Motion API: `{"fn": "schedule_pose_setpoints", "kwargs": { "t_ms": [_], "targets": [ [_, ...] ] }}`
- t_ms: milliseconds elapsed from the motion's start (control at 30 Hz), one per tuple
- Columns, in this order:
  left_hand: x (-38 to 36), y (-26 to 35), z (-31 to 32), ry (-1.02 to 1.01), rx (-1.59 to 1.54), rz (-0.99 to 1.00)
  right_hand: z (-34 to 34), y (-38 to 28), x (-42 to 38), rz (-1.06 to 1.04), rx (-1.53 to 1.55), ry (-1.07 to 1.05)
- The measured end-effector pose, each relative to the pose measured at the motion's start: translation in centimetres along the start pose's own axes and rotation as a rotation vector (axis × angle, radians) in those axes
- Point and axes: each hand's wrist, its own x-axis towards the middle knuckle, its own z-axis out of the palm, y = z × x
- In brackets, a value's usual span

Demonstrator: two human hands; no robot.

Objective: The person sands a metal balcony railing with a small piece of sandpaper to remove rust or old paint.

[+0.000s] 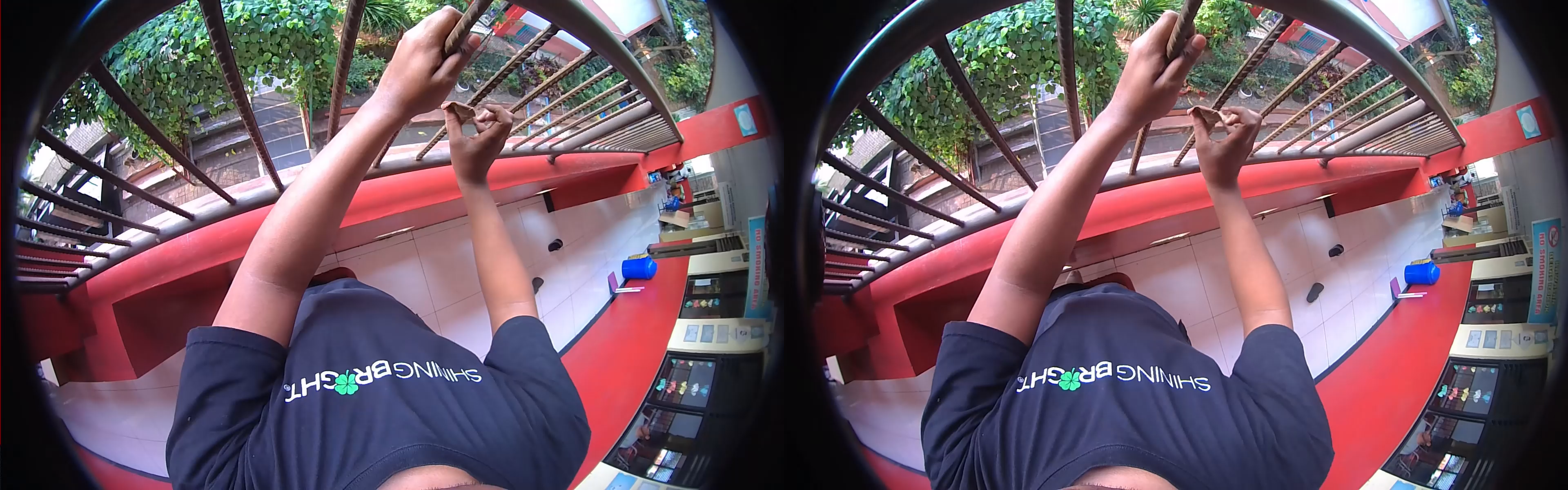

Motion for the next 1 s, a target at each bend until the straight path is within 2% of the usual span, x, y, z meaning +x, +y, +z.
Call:
{"fn": "schedule_pose_setpoints", "kwargs": {
  "t_ms": [33, 100, 200, 233, 300, 467, 500, 567, 633, 767, 833, 900, 933, 1000],
  "targets": [
    [-0.1, -0.3, 0.1, 0.005, 0.013, 0.008, 0.4, -0.2, 0.0, 0.066, -0.051, 0.103],
    [0.1, -0.8, 0.1, 0.004, 0.021, 0.062, 0.7, -0.3, -0.6, 0.108, -0.125, 0.042],
    [0.0, -0.8, 0.0, -0.043, -0.017, 0.008, 1.5, -0.6, -1.0, 0.463, 0.355, -0.060],
    [0.1, -0.7, 0.0, -0.034, -0.018, 0.022, 1.5, -0.9, 0.1, 0.465, 0.351, -0.059],
    [0.0, -0.5, 0.1, -0.027, -0.026, 0.033, 1.7, -0.9, 2.9, 0.302, 0.048, 0.082],
    [0.2, -0.2, -0.2, -0.034, 0.006, 0.042, 1.0, -1.4, 8.1, 0.421, 0.283, 0.123],
    [0.1, -0.2, -0.3, -0.033, -0.003, 0.044, 1.0, -1.3, 8.2, 0.439, 0.342, 0.128],
    [0.1, -0.2, -0.3, -0.037, 0.000, 0.042, 1.7, -0.3, 5.0, 0.327, 0.004, 0.082],
    [0.1, -0.3, -0.5, -0.037, 0.007, 0.042, 2.5, 0.7, 0.3, 0.388, -0.152, -0.015],
    [0.2, -0.6, -0.5, -0.072, 0.036, 0.028, 2.2, -0.9, 0.1, 0.544, -0.142, -0.087],
    [0.6, 0.0, -0.7, -0.031, -0.090, 0.079, 1.4, -0.6, 4.1, 0.397, -0.047, 0.102],
    [0.5, 0.6, -0.7, -0.023, -0.111, 0.064, 1.0, 0.4, 5.9, 0.512, 0.134, 0.093],
    [0.4, 0.6, -0.7, -0.028, -0.094, 0.045, 1.1, 0.2, 5.5, 0.537, 0.112, 0.072],
    [0.4, 0.0, -0.5, -0.026, -0.043, 0.037, 1.4, -1.3, 2.0, 0.558, -0.134, -0.051]
  ]
}}
